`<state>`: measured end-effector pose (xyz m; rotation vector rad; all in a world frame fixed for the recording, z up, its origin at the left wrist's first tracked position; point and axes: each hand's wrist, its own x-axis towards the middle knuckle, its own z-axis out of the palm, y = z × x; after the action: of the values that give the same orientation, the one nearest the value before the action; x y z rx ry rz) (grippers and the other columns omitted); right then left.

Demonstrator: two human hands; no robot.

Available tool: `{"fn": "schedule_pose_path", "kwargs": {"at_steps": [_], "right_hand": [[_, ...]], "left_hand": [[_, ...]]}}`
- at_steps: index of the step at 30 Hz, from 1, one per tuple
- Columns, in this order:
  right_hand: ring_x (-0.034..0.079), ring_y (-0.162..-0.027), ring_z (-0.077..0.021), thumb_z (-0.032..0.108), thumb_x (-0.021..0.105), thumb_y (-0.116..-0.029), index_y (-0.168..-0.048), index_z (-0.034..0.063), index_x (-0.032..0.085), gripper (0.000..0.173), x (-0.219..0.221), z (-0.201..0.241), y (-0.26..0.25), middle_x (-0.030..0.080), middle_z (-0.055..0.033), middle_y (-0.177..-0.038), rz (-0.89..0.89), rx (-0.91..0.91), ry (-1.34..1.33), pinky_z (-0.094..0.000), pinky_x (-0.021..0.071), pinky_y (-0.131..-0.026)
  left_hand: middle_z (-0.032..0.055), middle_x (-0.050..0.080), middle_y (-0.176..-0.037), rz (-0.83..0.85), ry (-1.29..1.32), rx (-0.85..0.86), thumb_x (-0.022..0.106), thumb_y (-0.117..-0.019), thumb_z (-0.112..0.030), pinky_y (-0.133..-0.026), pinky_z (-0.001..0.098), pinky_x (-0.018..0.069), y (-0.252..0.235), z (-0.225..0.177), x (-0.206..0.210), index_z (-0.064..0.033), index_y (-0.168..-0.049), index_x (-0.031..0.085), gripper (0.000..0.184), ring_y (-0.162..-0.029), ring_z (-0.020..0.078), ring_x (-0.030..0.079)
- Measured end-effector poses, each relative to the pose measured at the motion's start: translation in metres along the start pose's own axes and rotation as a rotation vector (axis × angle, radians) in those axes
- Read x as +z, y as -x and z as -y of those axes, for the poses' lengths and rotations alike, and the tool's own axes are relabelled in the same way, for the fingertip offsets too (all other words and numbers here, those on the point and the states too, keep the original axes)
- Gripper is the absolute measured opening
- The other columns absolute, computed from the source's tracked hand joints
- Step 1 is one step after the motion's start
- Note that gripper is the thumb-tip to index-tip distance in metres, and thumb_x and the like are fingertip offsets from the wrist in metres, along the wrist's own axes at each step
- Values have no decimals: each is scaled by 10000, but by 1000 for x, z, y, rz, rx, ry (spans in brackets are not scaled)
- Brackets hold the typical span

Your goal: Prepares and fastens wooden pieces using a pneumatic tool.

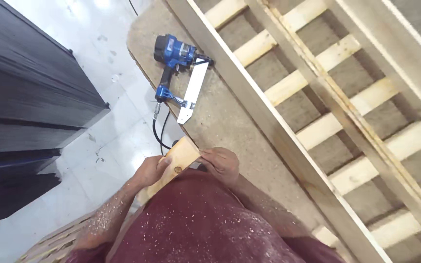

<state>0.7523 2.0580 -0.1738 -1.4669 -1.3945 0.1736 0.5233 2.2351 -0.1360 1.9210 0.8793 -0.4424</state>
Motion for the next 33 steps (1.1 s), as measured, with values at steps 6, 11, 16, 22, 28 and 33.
{"fn": "schedule_pose_path", "kwargs": {"at_steps": [6,11,16,22,28,33], "right_hand": [[707,-842,-165,305,627,-1015,-1121,34,706,302,88,-73,-149,731,-78,-952,178,643,-33,-401,606,-798],[704,-885,-406,471,684,-923,-1537,67,206,876,213,-162,-263,660,-243,-1092,61,1308,76,-591,590,-702],[734,-800,-360,318,749,-873,-1558,64,70,998,250,-180,-272,667,-226,-1063,26,1328,304,-529,613,-638],[723,-820,-346,231,734,-854,-1615,71,68,1024,166,-153,-253,697,-178,-955,251,1109,176,-560,601,-690],[685,-822,-231,375,752,-830,-1548,213,421,807,-34,-62,-158,696,-103,-1022,628,957,90,-494,585,-721],[701,-774,-139,445,840,-798,-1145,140,669,492,-138,35,7,713,-13,-904,435,1163,52,-424,620,-715]], "left_hand": [[114,685,-779,-306,189,-350,231,-1031,-662,-717,556,576,8,76,3,-48,-961,708,781,-747,271,693],[200,726,-925,-315,117,-638,260,-1036,-672,-843,641,548,13,137,5,-33,-1056,728,792,-919,384,710],[216,724,-934,-289,103,-704,286,-1055,-639,-860,637,544,13,168,-4,-15,-1051,729,765,-934,396,706],[204,735,-962,-235,-47,-641,286,-1050,-653,-860,634,550,-32,168,-31,-64,-1095,738,744,-955,384,715],[213,730,-1001,-152,-175,-516,288,-998,-746,-850,675,545,-72,131,-43,-95,-1149,727,799,-984,407,709],[217,722,-1033,-40,-207,-332,307,-970,-780,-855,685,537,-92,51,12,-93,-1180,706,822,-1007,419,698]]}}
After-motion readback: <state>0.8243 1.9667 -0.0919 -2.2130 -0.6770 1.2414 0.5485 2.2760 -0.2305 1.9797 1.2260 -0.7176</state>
